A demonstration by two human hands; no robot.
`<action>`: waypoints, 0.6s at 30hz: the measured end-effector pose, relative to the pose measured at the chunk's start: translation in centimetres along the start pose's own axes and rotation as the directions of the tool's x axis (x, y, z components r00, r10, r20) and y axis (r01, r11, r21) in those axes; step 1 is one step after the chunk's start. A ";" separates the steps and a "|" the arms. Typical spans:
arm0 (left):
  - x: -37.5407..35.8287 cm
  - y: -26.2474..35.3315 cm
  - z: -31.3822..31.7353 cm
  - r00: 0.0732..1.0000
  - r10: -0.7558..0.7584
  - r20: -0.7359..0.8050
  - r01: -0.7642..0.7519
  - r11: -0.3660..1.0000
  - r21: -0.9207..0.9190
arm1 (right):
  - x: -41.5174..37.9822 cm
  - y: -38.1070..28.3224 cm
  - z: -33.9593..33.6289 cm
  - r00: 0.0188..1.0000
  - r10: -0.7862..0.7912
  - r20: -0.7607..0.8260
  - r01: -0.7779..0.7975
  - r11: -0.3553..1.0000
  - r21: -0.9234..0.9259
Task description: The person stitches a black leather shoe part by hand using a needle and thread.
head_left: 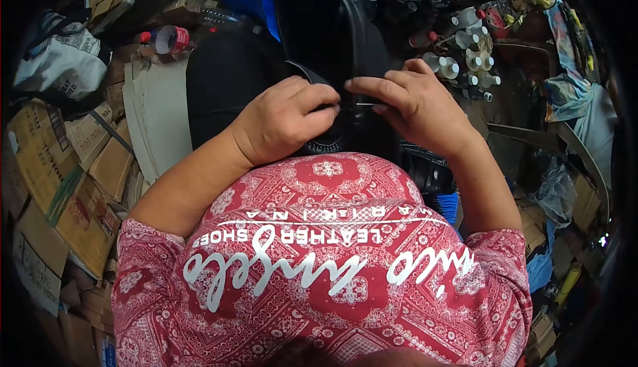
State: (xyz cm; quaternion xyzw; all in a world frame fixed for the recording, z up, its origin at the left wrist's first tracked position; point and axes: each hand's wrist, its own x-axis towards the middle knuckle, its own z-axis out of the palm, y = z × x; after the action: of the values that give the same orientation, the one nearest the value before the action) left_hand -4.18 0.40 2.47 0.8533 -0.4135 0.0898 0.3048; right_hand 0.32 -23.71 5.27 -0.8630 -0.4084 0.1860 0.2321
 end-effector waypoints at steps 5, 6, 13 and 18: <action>0.7 0.0 0.0 0.997 0.060 0.042 -0.060 0.998 -0.009 | -0.5 0.3 -0.9 0.999 0.018 -0.042 -0.019 0.999 -0.035; 0.7 0.0 0.0 0.998 0.054 0.032 -0.054 0.998 0.008 | -0.8 0.8 -0.8 0.995 0.006 -0.099 -0.006 1.000 0.001; 0.2 -0.1 -0.1 0.997 0.052 0.065 -0.052 0.999 0.001 | -2.4 2.8 2.0 0.980 0.068 -0.189 -0.020 0.969 0.245; 0.5 -0.1 -0.2 0.996 0.059 0.065 -0.059 0.998 -0.012 | -2.4 3.2 2.4 0.974 0.061 -0.218 0.001 0.962 0.272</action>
State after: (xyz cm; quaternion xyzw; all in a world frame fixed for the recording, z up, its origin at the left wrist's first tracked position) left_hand -3.77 0.24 2.77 0.8416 -0.4486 0.0687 0.2928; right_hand -0.34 -26.77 1.87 -0.8449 -0.3371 0.1450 0.3893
